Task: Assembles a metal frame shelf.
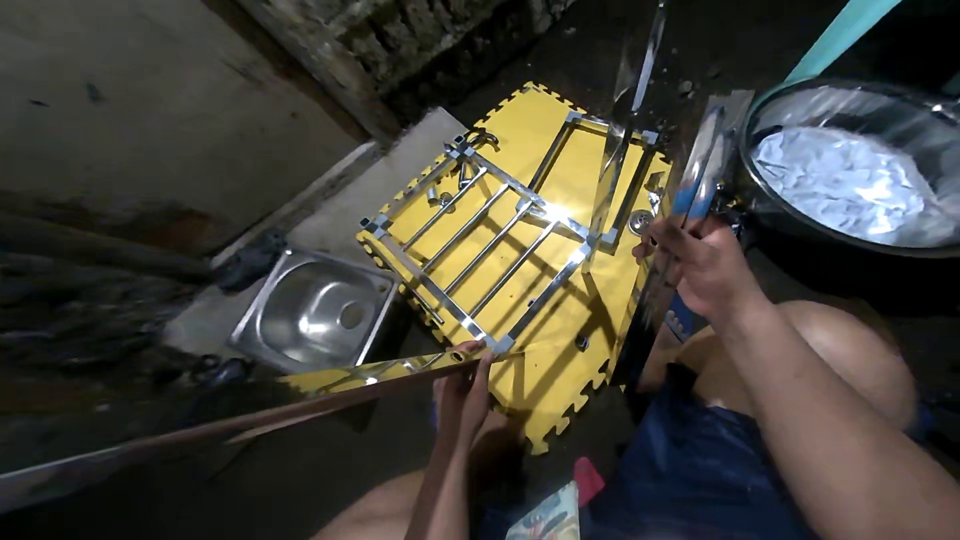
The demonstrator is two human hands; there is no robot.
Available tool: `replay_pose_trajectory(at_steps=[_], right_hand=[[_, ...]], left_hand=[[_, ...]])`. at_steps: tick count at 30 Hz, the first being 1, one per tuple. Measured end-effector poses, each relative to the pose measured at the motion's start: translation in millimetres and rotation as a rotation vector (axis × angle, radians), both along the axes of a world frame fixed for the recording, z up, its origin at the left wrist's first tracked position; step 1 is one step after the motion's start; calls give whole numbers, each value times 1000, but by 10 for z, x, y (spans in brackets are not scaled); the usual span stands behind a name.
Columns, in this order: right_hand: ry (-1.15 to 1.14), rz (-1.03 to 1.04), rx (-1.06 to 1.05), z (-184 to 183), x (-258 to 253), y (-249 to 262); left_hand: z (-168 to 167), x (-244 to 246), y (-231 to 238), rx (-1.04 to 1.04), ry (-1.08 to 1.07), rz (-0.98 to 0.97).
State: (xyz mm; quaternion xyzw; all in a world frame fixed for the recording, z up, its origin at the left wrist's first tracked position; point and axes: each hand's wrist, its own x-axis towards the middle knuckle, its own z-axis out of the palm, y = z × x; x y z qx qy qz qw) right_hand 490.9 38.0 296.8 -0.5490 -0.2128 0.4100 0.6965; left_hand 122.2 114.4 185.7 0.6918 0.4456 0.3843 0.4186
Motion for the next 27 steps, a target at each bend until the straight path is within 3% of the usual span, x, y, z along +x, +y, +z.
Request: replay_pose_trajectory(at_steps=[9,17,23,27], right_hand=[[11,-16,264,-108,12,49],[-31,17,216,-124,-74,92],[-29,5,212,-117,-89,93],[-51,2,177,-106,-105,89]], left_hand=[[174,-43,-15,62,-73,21],[336,-119,-8,-383,-175,-59],[311,-150,15,-529,-327,-28],[289,-141,22,-501,-282,19]])
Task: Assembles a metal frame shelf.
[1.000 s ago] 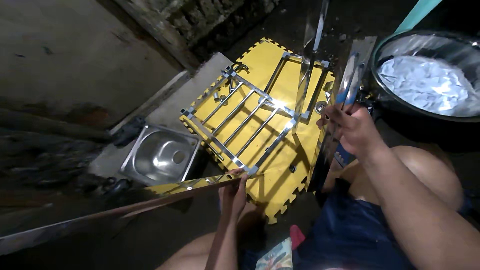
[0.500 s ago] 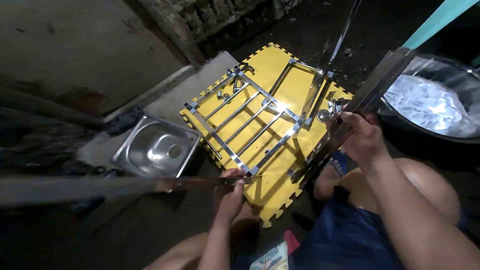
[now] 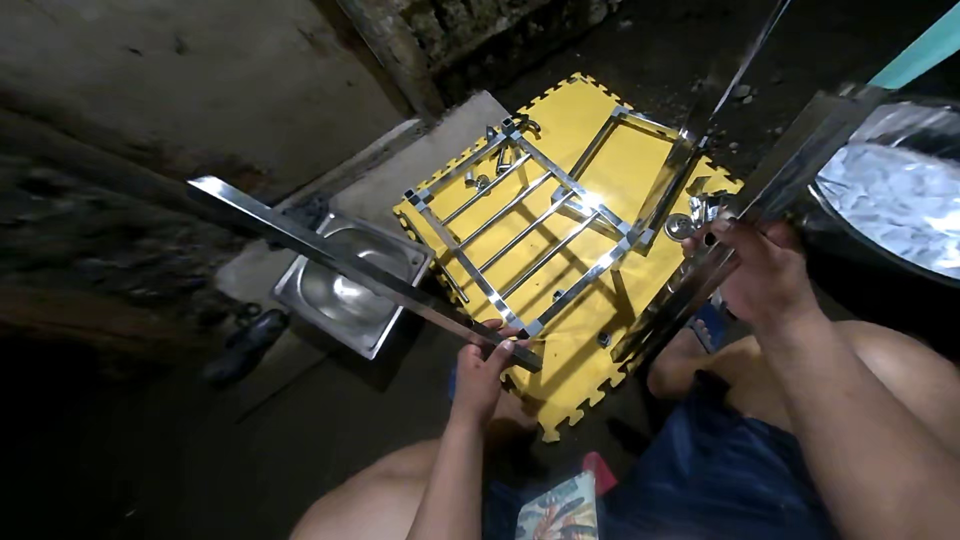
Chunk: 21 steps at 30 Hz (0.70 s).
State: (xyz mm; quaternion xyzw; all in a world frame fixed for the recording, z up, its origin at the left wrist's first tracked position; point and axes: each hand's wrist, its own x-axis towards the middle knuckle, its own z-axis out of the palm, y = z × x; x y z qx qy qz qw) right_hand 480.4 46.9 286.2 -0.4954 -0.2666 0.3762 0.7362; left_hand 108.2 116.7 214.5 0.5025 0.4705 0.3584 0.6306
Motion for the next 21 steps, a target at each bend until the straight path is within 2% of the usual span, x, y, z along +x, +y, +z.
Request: replay_pose_trajectory(at_steps=[3,9,15,19,21], right_hand=[[17,2,1,-13,11,-5],[43,-11,-34,-11,7,-4],[32,-2,-9,-21,22,-7],[15,1,-18,-4,0,-9],[-8,1,-36,8,-15,-3]], left_hand=[[10,21,-3,33,63,21],[3,14,-9,110,52,-30],[43,54,-41,205,113,39],[-56,29,-19,345,-22,21],[-85,18,-20,381,-24,8]])
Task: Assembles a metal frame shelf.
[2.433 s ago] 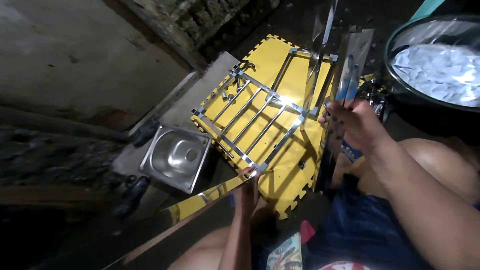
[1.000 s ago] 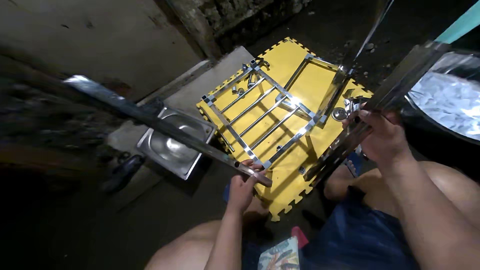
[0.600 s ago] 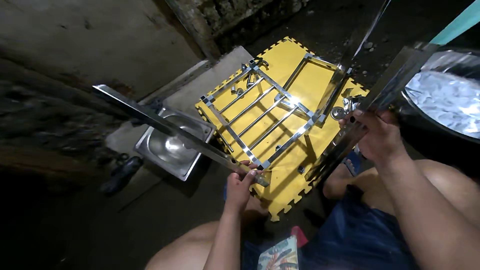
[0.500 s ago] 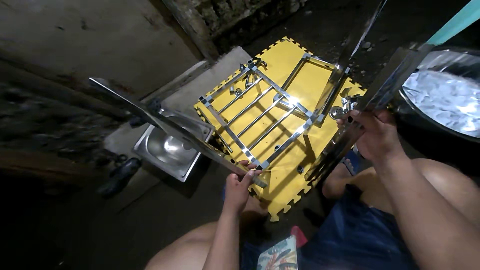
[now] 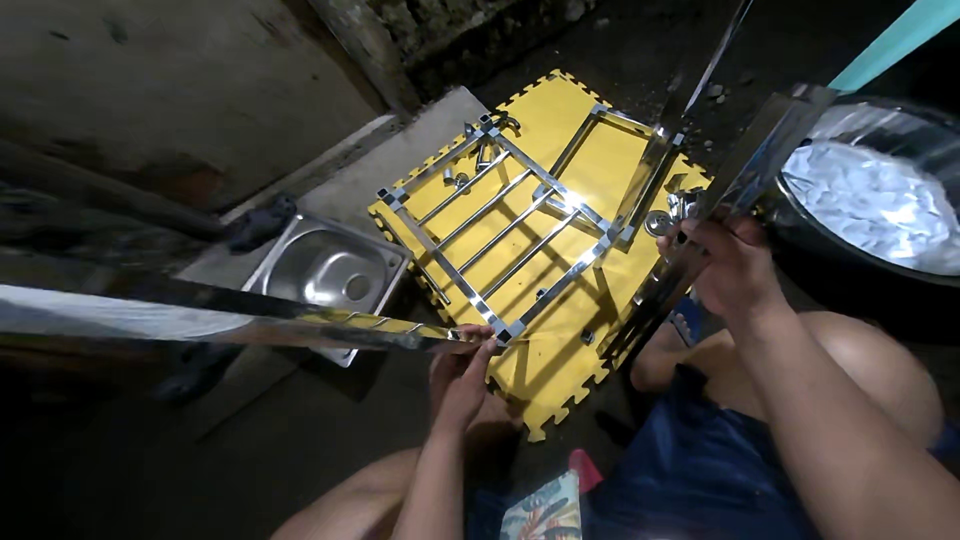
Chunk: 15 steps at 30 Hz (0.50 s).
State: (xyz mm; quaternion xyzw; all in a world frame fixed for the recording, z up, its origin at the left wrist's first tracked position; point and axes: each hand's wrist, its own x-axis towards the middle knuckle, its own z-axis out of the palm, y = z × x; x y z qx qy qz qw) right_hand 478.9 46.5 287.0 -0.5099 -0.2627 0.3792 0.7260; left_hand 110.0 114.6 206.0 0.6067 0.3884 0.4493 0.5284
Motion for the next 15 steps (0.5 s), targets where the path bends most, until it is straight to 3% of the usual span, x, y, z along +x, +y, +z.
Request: replay_pose_trajectory(at_steps=[15], right_hand=[[-20,25,12,-15,-9,-26]], left_hand=[[-18,31,-42,10,48,52]])
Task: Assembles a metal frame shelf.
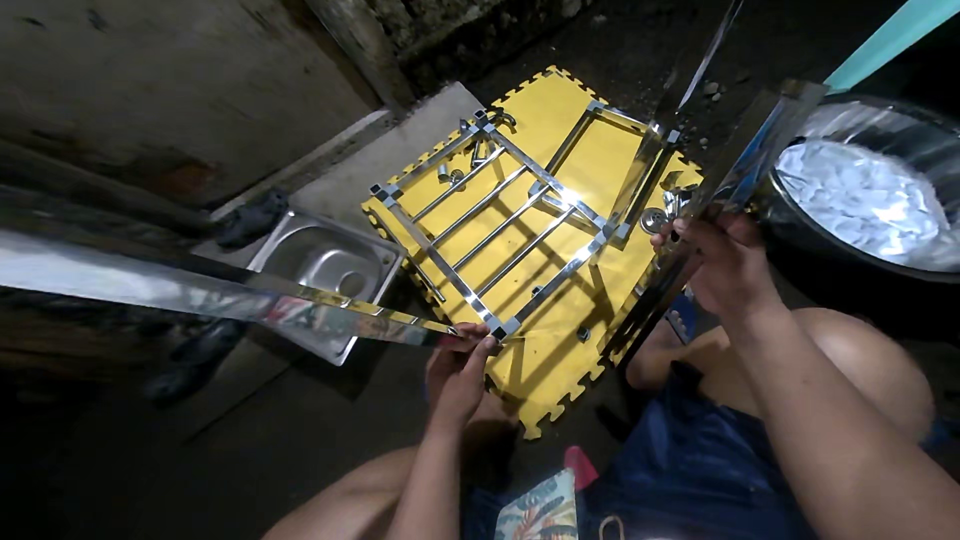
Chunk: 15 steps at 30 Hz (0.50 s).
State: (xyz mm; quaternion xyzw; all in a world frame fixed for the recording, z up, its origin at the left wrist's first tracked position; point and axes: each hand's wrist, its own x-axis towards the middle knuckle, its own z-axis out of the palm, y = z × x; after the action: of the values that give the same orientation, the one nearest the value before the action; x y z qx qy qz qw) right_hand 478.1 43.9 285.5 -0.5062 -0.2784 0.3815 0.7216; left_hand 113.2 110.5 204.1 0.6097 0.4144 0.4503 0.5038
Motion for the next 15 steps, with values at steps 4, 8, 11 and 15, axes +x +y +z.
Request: replay_pose_trajectory(at_steps=[4,8,11,15], right_hand=[[-11,5,15,-6,6,-3],[-24,8,9,-13,13,-13],[-35,7,4,1,5,-15],[-30,13,-12,-3,3,-20]], left_hand=[[6,30,-5,18,38,43],[18,52,-21,0,88,104],[12,67,-43,-52,83,156],[13,103,-45,-19,44,173]])
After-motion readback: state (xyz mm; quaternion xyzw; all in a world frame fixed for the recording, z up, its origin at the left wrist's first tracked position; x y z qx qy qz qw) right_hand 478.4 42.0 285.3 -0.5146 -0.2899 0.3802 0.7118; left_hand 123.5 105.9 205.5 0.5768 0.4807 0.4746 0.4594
